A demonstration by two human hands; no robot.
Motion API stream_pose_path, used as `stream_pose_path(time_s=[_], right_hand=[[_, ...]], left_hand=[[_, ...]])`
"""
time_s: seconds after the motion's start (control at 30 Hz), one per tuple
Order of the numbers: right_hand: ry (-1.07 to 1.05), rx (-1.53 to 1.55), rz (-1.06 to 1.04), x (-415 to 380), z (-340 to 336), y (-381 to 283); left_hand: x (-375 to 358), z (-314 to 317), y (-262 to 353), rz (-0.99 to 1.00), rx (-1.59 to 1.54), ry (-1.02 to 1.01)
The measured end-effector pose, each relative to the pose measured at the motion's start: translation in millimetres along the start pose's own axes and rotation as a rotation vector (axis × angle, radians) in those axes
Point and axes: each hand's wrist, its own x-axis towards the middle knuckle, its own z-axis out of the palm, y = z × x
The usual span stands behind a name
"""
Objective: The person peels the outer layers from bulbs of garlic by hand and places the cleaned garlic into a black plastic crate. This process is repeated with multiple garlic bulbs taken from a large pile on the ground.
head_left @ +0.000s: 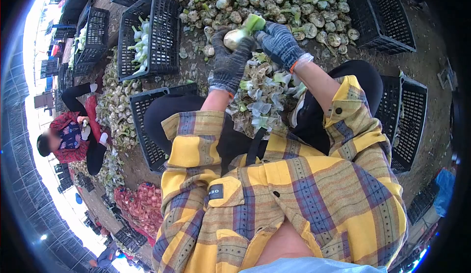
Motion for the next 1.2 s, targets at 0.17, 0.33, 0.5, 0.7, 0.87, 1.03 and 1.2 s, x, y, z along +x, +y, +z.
stream_pose_path(time_s=[0.17, 0.33, 0.5, 0.7, 0.87, 1.03, 1.2], right_hand=[[0.005, 0.02, -0.081, 4.7, 6.6, 12.0], [0.089, 0.118, -0.171, 6.0, 12.6, 17.4], [-0.002, -0.061, -0.162, 8.2, 3.2, 9.6], [0.076, 0.12, -0.127, -0.7, 4.6, 6.5], [0.247, -0.104, -0.354, -13.3, 20.8, 4.1], [0.082, -0.116, -0.373, -11.1, 13.3, 8.8], [-0.098, 1.213, 0.263, -12.2, 14.3, -8.8]], left_hand=[[15.5, -26.6, 2.6, -0.753, -0.651, -0.194], [0.7, -0.6, 5.9, -0.176, -0.203, 0.051], [12.4, -13.9, 9.9, -0.61, -0.591, -0.122], [8.9, -12.0, 1.6, -0.382, -0.158, -0.039], [-0.4, -5.3, 6.4, -0.282, 0.055, 0.02], [13.9, -8.3, 5.0, -0.451, -0.066, 0.139], [15.0, -0.3, 14.4, -0.608, -0.509, 0.244]])
